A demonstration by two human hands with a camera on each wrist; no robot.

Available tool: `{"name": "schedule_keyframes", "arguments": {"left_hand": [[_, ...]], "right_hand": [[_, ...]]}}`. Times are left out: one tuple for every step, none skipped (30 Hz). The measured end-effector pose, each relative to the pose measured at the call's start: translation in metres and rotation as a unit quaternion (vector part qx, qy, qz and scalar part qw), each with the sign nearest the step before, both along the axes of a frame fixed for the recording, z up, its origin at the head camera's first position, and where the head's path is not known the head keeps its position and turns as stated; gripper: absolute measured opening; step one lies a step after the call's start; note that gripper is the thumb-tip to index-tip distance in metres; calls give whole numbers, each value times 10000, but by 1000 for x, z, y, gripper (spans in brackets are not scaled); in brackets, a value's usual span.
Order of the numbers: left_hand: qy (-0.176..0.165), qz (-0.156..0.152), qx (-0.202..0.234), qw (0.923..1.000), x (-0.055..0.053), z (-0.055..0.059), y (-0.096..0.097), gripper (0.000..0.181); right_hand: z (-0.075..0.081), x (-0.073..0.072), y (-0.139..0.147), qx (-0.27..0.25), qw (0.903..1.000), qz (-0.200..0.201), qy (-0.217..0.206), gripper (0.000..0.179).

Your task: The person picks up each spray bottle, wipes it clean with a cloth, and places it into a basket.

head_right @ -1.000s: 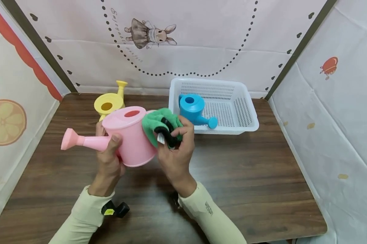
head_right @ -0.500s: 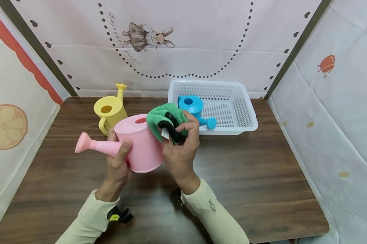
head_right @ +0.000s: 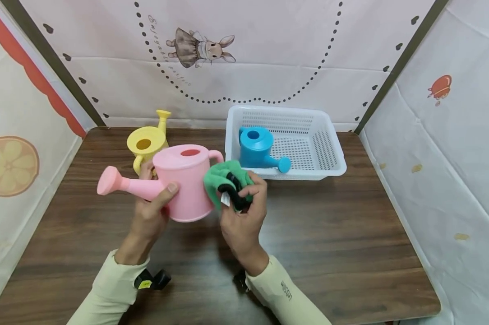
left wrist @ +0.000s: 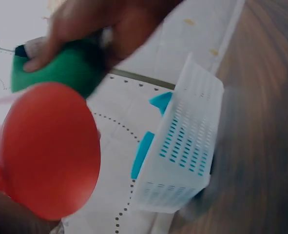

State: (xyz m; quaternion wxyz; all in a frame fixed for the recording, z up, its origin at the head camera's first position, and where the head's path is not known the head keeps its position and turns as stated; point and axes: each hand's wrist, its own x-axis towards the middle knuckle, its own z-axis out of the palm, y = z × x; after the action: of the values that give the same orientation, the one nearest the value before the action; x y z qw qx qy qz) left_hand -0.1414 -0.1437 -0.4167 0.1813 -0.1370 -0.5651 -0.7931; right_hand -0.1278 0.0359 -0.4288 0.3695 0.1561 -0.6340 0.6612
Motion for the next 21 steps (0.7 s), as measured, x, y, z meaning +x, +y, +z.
{"name": "schedule_keyframes", "arguments": {"left_hand": [[10,-48,-134,9999,1,-1,0,61],[13,-61,-258,9996,2,-2,0,61],[28,-38,-342,9994,3,-3,1,60],[33,-25,-348,9994,3,-3,2,58],[45,4,-285,9996,3,-2,2,56],[62,76,-197,9998,2,-1,3,54],[94,170,-81,9998,0,1,3,53],[136,276,30,9995,-1,3,3,54],[202,392,154,9989,-3,4,2,55],[271,498,248,9981,-5,6,2,57],[332,596,283,9973,-7,8,1,60],[377,685,246,9966,-8,8,0,64],[386,718,162,9965,-9,9,-1,68],[373,742,23,9965,-9,8,-1,73],[339,737,-119,9966,-9,7,-2,77],[295,704,-267,9967,-8,6,-1,80],[239,666,-407,9967,-8,4,-1,82],[178,629,-527,9965,-6,2,0,85],[118,595,-621,9962,-5,0,1,87],[73,562,-674,9961,-3,-2,2,88],[31,519,-675,9964,-2,-4,4,89]], "right_hand": [[6,-3,0,-47,10000,-52,37,44],[11,-6,-1,-82,9999,-108,81,45],[15,-8,-2,-104,9997,-158,126,47],[18,-9,-3,-107,9997,-183,146,47],[20,-9,-4,-115,9996,-228,151,47],[20,-8,-5,-62,9997,-221,113,45],[17,-5,-7,-13,9998,-185,72,43],[13,-2,-9,64,9999,-145,33,41],[7,3,-10,131,9999,-91,12,39],[1,8,-12,197,9998,-43,-24,38],[-6,13,-14,240,9997,14,-31,37],[-11,17,-15,273,9996,86,-36,36],[-16,20,-16,267,9996,124,3,36],[-19,21,-17,244,9996,147,34,36],[-20,21,-18,208,9996,159,64,36],[-19,20,-19,193,9997,151,91,35],[-15,17,-19,189,9997,130,129,35],[-10,14,-19,187,9996,101,174,34],[-5,9,-19,189,9996,55,225,34],[2,5,-19,196,9995,4,266,33],[7,1,-19,226,9992,-69,318,33]]}}
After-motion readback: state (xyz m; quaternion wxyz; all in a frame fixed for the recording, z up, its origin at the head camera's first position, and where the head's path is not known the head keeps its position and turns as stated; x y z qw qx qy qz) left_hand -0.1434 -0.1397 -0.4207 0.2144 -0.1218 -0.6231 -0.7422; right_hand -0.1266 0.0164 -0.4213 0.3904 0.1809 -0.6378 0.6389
